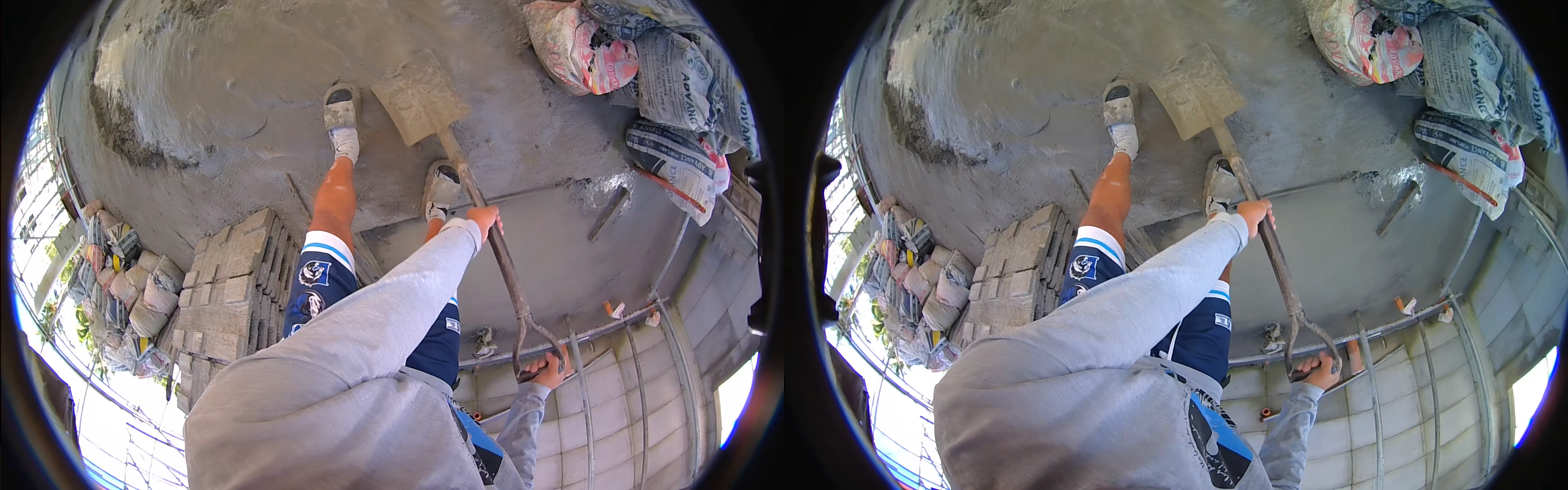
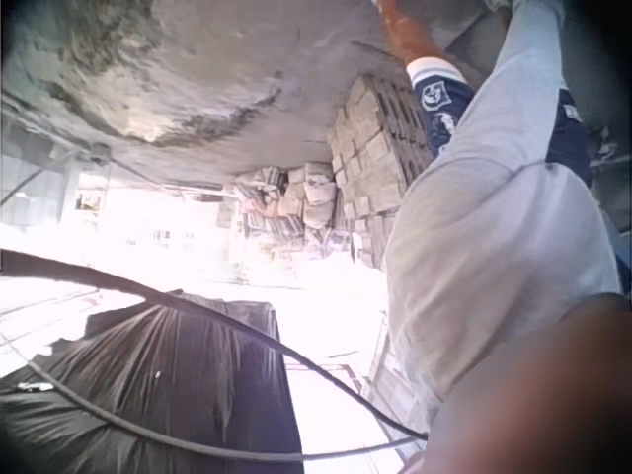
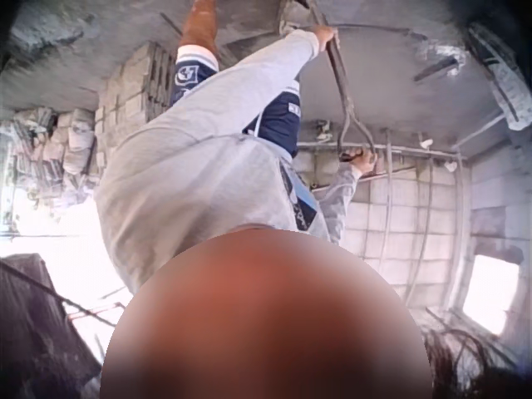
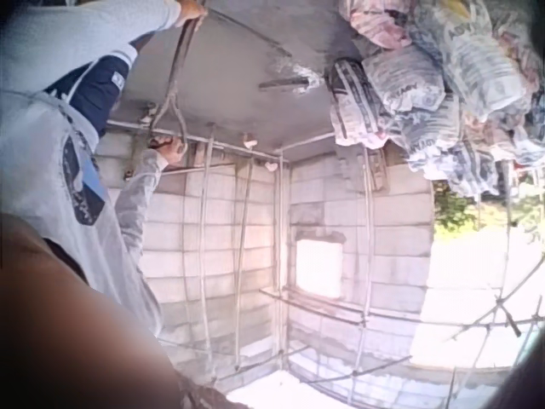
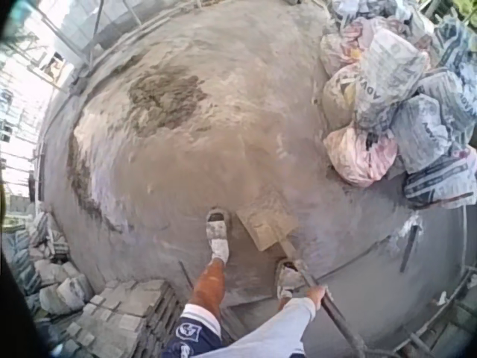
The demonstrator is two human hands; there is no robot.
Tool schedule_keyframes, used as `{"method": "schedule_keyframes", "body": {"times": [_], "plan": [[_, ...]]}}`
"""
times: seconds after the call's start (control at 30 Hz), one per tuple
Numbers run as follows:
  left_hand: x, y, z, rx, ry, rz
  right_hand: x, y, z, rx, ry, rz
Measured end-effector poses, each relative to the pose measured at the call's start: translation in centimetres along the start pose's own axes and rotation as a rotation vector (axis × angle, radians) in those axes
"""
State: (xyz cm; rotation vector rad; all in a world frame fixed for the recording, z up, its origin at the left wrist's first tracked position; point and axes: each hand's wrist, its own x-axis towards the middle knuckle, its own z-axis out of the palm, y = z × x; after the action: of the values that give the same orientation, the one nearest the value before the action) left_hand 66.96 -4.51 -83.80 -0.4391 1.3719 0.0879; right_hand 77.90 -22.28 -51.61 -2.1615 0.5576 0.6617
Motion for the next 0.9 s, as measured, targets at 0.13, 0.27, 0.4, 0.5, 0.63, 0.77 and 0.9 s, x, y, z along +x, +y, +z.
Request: {"method": "schedule_keyframes", "body": {"times": [0.13, 0.27, 0.4, 0.5, 0.63, 0.77, 0.9], "plan": [[-3.5, 19.6, -3.5, 0.082, -0.092, 0.120, -6.4, -2.2, 16.1, 0.048, -0.118, -0.031], [-10.7, 42.7, -13.1, -0.200, -0.304, 0.362, -18.5, -3.4, 34.2, 0.005, -0.549, -0.401], [-21.6, 51.9, -21.4, -0.320, -0.270, 0.535, -26.6, -1.0, 40.6, -0.092, -0.697, -0.985], [-28.4, 54.6, -26.8, -0.218, -0.174, 0.633, -28.9, 2.8, 42.0, 0.040, -1.026, -1.248], [-32.7, 52.4, -29.1, -0.277, -0.427, 0.706, -27.0, 5.7, 40.4, -0.175, -1.286, -1.567], [-29.8, 44.3, -25.2, -0.257, -0.565, 0.720, -19.7, 6.1, 34.9, -0.539, -1.405, -1.578], [-24.2, 38.1, -18.4, -0.286, -0.462, 0.635, -14.4, 5.2, 29.8, -0.697, -1.231, -1.623]]}}
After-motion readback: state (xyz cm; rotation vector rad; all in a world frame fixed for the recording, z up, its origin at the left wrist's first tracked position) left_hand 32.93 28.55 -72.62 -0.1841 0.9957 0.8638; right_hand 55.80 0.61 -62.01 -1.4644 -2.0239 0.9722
